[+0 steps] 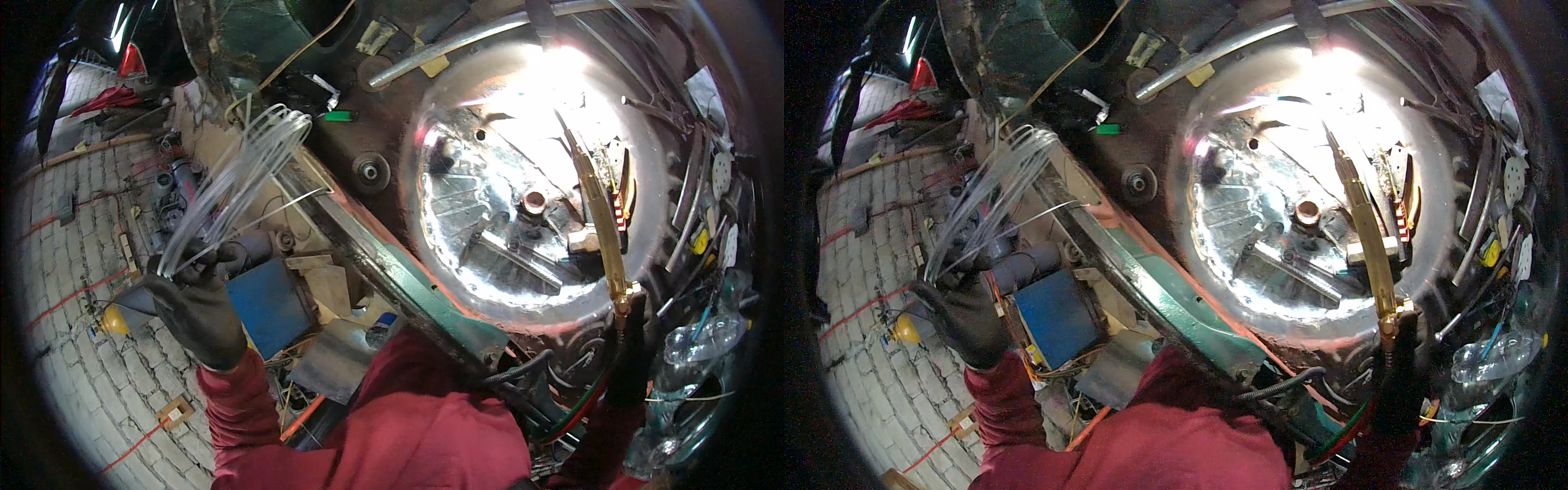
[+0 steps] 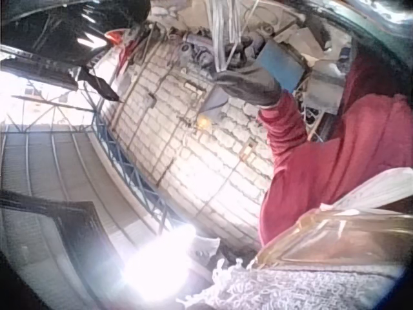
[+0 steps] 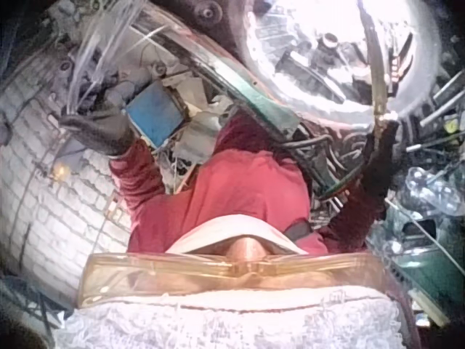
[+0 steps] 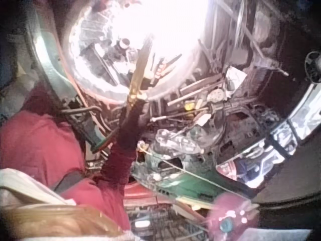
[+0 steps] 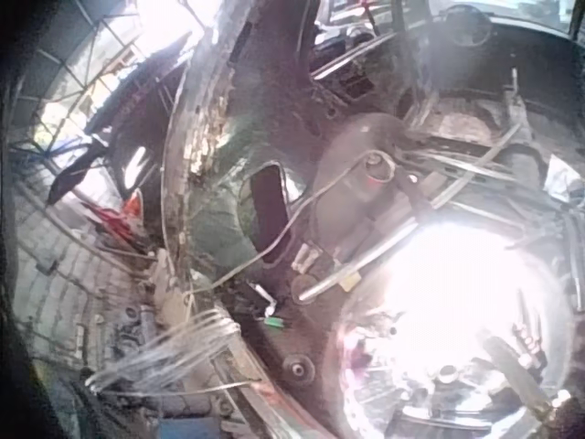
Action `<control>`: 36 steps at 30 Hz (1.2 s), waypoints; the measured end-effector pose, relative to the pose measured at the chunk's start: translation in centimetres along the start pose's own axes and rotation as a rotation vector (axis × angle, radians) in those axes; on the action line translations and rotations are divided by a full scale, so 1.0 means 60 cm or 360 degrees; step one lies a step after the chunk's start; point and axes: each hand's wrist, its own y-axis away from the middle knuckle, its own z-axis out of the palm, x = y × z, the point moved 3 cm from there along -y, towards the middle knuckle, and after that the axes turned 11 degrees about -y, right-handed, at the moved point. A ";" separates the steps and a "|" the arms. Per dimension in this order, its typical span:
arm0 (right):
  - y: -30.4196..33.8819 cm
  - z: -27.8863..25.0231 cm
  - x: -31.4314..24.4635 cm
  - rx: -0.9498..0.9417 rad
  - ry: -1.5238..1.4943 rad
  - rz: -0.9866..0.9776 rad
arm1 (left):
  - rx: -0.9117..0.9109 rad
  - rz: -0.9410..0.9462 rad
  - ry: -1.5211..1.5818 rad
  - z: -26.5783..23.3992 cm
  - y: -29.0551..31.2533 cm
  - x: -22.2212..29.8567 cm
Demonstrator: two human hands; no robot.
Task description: The person welds a section of a car's wheel well using a handheld torch and filler rod. They repeatedly heat the metal, apply filler, and inspect the weld area. The person also uses a hammer to tap the weld and a wire brush to clean the surface.
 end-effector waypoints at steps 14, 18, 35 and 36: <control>0.002 -0.039 0.032 0.0040 0.0260 -0.0245 | -0.0412 0.1088 -0.1280 -0.126 0.022 0.060; 0.031 0.006 0.020 0.0484 0.0079 -0.0036 | -0.0470 0.0737 -0.2045 -0.143 0.031 0.051; 0.023 0.019 -0.041 0.0116 0.0248 -0.0014 | -0.0921 -0.0302 -0.1322 -0.043 -0.008 0.013; 0.027 0.017 -0.050 0.0093 0.0255 0.0044 | -0.1012 -0.0205 -0.1324 -0.028 -0.016 0.009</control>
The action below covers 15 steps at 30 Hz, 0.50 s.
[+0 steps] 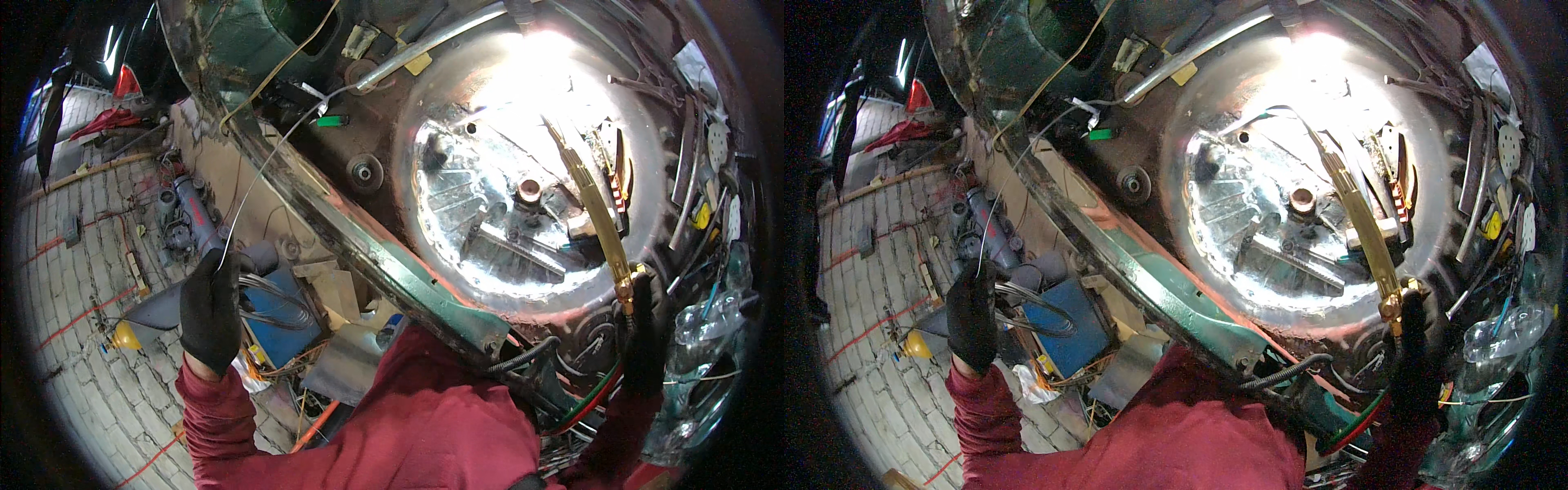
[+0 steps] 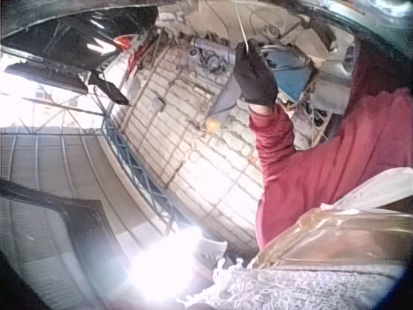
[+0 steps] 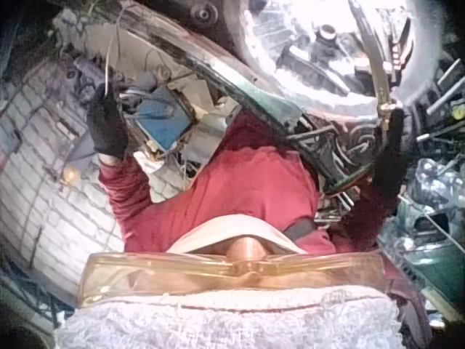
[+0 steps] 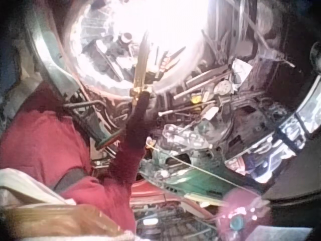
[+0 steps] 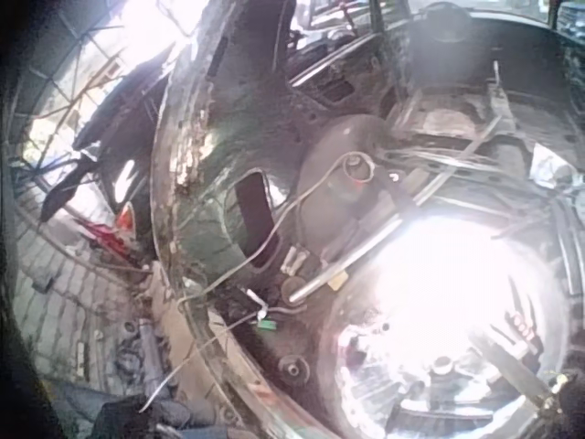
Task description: The person welds a section of a car's wheel well using a handheld torch and filler rod. They repeatedly heat the metal, apply filler, and inspect the weld area. The person also uses a hammer to tap the weld and a wire brush to clean the surface.
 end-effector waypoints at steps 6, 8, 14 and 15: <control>0.013 -0.034 -0.045 0.0118 0.0183 -0.0027 | 0.0042 0.0875 -0.0206 0.026 -0.100 0.116; 0.006 -0.083 -0.068 0.0062 0.0402 -0.0050 | -0.0124 0.0753 -0.0089 0.031 -0.130 0.123; -0.071 -0.072 -0.215 -0.0120 0.0654 0.0058 | -0.0623 0.0476 0.0321 0.040 -0.212 0.152; -0.084 -0.053 -0.253 -0.0170 0.0792 0.0076 | -0.0729 0.0437 0.0284 0.046 -0.239 0.158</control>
